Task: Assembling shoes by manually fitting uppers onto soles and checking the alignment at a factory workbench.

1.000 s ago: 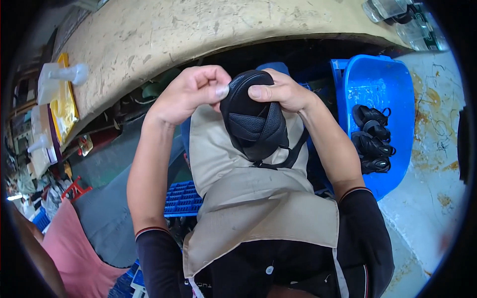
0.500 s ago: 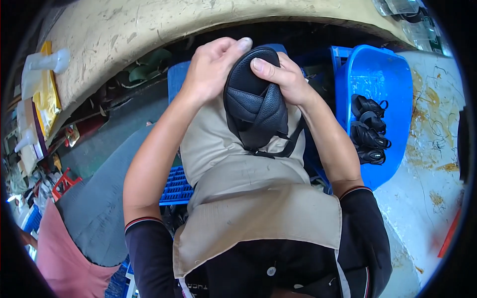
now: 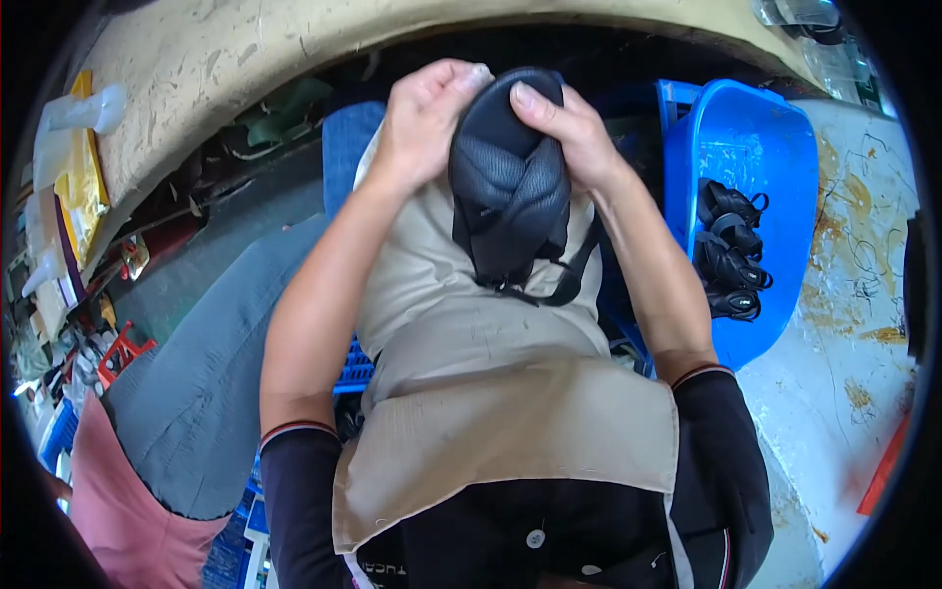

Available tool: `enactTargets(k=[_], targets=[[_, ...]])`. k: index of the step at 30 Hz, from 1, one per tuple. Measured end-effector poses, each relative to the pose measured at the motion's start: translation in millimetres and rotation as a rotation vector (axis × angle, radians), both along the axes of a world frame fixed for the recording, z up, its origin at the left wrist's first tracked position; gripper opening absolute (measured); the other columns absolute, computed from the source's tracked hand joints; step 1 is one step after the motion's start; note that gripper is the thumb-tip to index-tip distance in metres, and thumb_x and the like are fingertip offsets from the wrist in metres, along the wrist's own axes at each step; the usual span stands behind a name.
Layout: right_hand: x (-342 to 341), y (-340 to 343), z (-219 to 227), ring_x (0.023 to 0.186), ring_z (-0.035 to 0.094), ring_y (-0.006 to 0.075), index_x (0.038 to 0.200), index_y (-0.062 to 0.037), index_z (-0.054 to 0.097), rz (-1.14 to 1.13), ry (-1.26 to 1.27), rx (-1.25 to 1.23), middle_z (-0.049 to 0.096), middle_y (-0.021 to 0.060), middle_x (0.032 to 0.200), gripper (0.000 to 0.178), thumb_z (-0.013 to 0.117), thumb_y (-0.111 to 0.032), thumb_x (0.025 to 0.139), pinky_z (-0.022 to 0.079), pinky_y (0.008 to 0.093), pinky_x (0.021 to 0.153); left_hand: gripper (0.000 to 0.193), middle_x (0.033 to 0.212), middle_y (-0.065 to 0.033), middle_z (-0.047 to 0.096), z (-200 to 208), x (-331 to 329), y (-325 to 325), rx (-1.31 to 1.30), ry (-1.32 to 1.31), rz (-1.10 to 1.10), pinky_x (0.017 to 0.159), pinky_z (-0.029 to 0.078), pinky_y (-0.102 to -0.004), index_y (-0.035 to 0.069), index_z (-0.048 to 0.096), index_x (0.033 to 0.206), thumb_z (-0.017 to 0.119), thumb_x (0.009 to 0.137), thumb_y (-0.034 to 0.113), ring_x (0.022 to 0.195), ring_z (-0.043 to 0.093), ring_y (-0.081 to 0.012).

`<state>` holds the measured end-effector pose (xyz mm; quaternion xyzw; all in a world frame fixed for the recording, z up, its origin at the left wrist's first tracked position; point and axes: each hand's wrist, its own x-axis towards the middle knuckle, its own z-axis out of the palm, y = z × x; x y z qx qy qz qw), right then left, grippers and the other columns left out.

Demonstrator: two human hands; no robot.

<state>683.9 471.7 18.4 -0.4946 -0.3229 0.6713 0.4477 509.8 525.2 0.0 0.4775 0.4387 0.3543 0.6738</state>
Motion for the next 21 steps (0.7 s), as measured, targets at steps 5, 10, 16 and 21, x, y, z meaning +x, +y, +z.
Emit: enactTargets(k=[5, 10, 16, 21], targets=[[14, -1, -4, 0.076, 0.064, 0.0125, 0.102, 0.0038, 0.069, -0.078, 0.07, -0.035, 0.07, 0.0091, 0.091, 0.037, 0.065, -0.033, 0.098, 0.054, 0.0233, 0.071, 0.031, 0.092, -0.0073, 0.072, -6, 7, -12, -0.02, -0.001, 0.019, 0.072, 0.049, -0.0207, -0.006, 0.07, 0.105, 0.06, 0.101, 0.023, 0.078, 0.061, -0.0094], [21, -1, -16, 0.08, 0.066, 0.0138, 0.106, 0.0041, 0.068, -0.08, 0.204, -0.094, 0.071, 0.0106, 0.097, 0.039, 0.064, -0.034, 0.099, 0.056, 0.0249, 0.073, 0.033, 0.095, -0.0087, 0.073, -16, 15, -18, -0.033, -0.017, 0.043, 0.076, 0.051, -0.0222, -0.006, 0.07, 0.106, 0.058, 0.102, 0.023, 0.082, 0.063, -0.0116], [14, -10, -13, 0.083, 0.067, 0.0154, 0.109, 0.0039, 0.067, -0.16, 0.199, -0.211, 0.07, 0.0121, 0.102, 0.04, 0.063, -0.035, 0.1, 0.057, 0.0265, 0.075, 0.033, 0.096, -0.01, 0.073, -30, 13, -45, -0.127, 0.15, 0.141, 0.079, 0.051, -0.0247, -0.007, 0.07, 0.106, 0.054, 0.104, 0.023, 0.085, 0.064, -0.0132], [20, -14, -36, 0.085, 0.068, 0.0159, 0.111, 0.0035, 0.066, -0.128, 0.285, -0.212, 0.07, 0.0126, 0.105, 0.04, 0.062, -0.035, 0.101, 0.057, 0.0273, 0.078, 0.033, 0.098, -0.0108, 0.072, -52, 15, -47, -0.162, -0.04, 0.156, 0.08, 0.051, -0.0268, -0.007, 0.068, 0.109, 0.051, 0.104, 0.021, 0.087, 0.064, -0.0143]])
